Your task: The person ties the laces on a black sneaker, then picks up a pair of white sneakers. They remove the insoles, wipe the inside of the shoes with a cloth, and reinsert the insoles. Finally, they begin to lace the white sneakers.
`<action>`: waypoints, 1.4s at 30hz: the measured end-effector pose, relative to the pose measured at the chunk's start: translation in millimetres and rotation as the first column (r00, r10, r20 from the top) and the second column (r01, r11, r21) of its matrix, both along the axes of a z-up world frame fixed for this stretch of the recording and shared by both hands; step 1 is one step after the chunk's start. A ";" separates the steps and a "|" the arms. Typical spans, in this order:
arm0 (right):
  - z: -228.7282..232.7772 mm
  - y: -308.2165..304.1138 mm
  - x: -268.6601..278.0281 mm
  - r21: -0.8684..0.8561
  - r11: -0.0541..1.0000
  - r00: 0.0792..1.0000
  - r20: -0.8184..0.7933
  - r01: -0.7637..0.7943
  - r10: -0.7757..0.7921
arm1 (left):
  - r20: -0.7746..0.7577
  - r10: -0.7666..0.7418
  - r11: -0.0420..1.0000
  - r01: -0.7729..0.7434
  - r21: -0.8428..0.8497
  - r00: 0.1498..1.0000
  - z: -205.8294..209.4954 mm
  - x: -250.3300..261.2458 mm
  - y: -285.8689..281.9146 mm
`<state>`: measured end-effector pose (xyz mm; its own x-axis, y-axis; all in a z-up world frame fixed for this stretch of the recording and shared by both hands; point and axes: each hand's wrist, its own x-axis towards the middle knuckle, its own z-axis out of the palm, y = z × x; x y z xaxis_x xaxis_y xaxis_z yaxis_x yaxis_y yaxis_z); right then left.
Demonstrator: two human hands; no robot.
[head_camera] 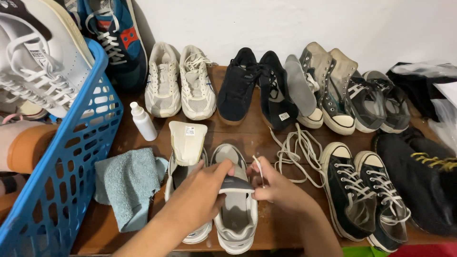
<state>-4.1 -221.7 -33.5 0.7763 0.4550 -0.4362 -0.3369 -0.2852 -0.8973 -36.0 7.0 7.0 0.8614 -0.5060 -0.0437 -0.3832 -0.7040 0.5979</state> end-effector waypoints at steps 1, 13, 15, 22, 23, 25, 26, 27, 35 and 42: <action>3.5 3.0 -1.3 -0.001 1.000 1.000 -0.003 -0.004 0.004 | -0.003 0.004 1.000 -0.004 -0.001 1.000 -2.1 0.5 1.7; 20.5 17.9 -7.1 -0.357 0.894 0.955 0.219 0.271 -0.202 | 0.035 -0.024 0.994 0.028 -0.108 0.999 -9.0 5.5 6.3; 10.7 10.6 -3.4 -0.348 0.895 0.943 0.272 0.280 -0.189 | 0.034 -0.011 0.987 0.016 -0.158 0.999 -6.1 5.3 7.0; 12.8 5.3 -4.0 -0.355 0.887 0.953 0.172 0.295 -0.248 | 0.180 -0.106 0.986 0.127 -0.111 0.978 -24.7 9.3 10.6; 12.3 5.3 -4.4 -0.308 0.900 0.950 0.141 0.309 -0.278 | 0.196 -0.124 0.984 0.146 -0.103 0.973 -24.8 8.6 10.4; 12.1 4.8 -4.8 -0.261 0.908 0.945 0.109 0.327 -0.309 | 0.212 -0.144 0.981 0.167 -0.095 0.967 -26.5 7.8 10.8; 12.5 4.3 -4.8 -0.269 0.904 0.943 0.108 0.333 -0.316 | 0.229 -0.162 0.977 0.188 -0.097 0.960 -28.1 7.7 11.4; 12.9 3.9 -5.0 -0.276 0.899 0.941 0.107 0.339 -0.322 | 0.245 -0.180 0.973 0.209 -0.098 0.953 -29.5 7.2 12.3; 7.2 13.9 -11.5 -0.351 0.881 0.915 0.357 0.316 -0.186 | 0.201 -0.265 0.964 0.258 0.061 0.943 -27.5 0.5 17.1; 14.4 19.5 -15.7 -0.340 0.889 0.910 0.377 0.307 -0.170 | 0.293 0.132 0.989 -0.104 -0.109 0.947 -27.8 -11.5 19.2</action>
<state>-19.8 -202.3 -19.1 0.9675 0.0867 -0.2377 -0.1455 -0.5782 -0.8029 -47.5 26.1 -20.8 0.8818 -0.3896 0.2659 -0.4712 -0.7034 0.5321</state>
